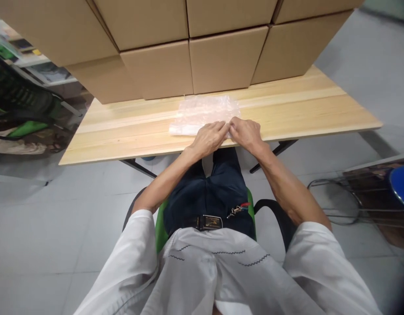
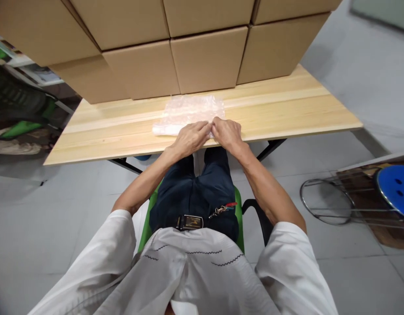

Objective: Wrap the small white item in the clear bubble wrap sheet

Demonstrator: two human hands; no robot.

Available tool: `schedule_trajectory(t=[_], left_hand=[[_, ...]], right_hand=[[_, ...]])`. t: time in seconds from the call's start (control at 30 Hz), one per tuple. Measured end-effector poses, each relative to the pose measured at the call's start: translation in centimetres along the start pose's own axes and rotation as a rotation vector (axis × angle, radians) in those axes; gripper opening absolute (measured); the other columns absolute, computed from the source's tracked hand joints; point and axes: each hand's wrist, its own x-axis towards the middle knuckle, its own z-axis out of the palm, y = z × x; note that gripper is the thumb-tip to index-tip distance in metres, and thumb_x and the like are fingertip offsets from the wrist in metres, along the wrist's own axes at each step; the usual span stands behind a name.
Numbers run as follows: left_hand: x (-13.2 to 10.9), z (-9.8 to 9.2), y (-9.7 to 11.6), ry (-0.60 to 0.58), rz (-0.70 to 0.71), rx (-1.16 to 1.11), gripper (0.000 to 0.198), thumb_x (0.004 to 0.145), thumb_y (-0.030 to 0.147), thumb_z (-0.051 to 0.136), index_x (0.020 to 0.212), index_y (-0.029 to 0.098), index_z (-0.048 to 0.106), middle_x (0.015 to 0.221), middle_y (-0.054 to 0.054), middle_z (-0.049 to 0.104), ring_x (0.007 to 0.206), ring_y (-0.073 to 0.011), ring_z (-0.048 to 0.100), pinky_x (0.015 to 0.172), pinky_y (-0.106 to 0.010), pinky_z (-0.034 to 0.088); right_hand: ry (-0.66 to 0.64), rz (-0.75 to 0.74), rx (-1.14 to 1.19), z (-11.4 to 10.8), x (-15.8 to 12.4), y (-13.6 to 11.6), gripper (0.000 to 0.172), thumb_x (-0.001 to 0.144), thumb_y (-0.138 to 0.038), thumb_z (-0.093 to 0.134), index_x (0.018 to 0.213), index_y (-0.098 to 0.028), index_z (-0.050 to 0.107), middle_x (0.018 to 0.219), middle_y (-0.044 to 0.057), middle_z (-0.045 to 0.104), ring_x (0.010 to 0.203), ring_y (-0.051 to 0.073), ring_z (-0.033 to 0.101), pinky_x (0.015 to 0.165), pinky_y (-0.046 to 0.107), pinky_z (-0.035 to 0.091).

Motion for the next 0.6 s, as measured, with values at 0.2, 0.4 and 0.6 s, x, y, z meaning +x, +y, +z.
schedule_trajectory(t=[0.2, 0.4, 0.6], left_hand=[[-0.8, 0.1, -1.9, -0.036, -0.05, -0.087, 0.044, 0.124, 0.034, 0.059, 0.162, 0.017, 0.075, 0.175, -0.026, 0.077, 0.162, -0.0402, 0.077, 0.134, -0.057, 0.065], [-1.6, -0.7, -3.0, -0.052, -0.115, -0.197, 0.054, 0.118, 0.032, 0.066, 0.17, 0.016, 0.068, 0.173, -0.023, 0.08, 0.154, -0.0375, 0.083, 0.131, -0.052, 0.067], [-1.5, -0.9, -3.3, -0.052, -0.11, -0.234, 0.051, 0.116, 0.031, 0.067, 0.165, 0.017, 0.071, 0.167, -0.022, 0.083, 0.152, -0.0373, 0.083, 0.13, -0.051, 0.066]], right_hand=[[0.025, 0.027, 0.122, -0.5, 0.3, 0.9, 0.043, 0.117, -0.04, 0.058, 0.137, -0.022, 0.091, 0.13, 0.021, 0.095, 0.121, 0.046, 0.086, 0.096, 0.049, 0.06], [0.149, 0.072, 0.145, -0.7, -0.4, 3.6, 0.045, 0.114, -0.034, 0.052, 0.135, -0.024, 0.09, 0.124, 0.018, 0.095, 0.118, 0.044, 0.083, 0.095, 0.05, 0.063], [0.298, -0.264, 0.193, -0.9, -3.4, 1.4, 0.055, 0.125, -0.037, 0.039, 0.153, -0.023, 0.085, 0.149, 0.023, 0.086, 0.143, 0.046, 0.075, 0.123, 0.062, 0.06]])
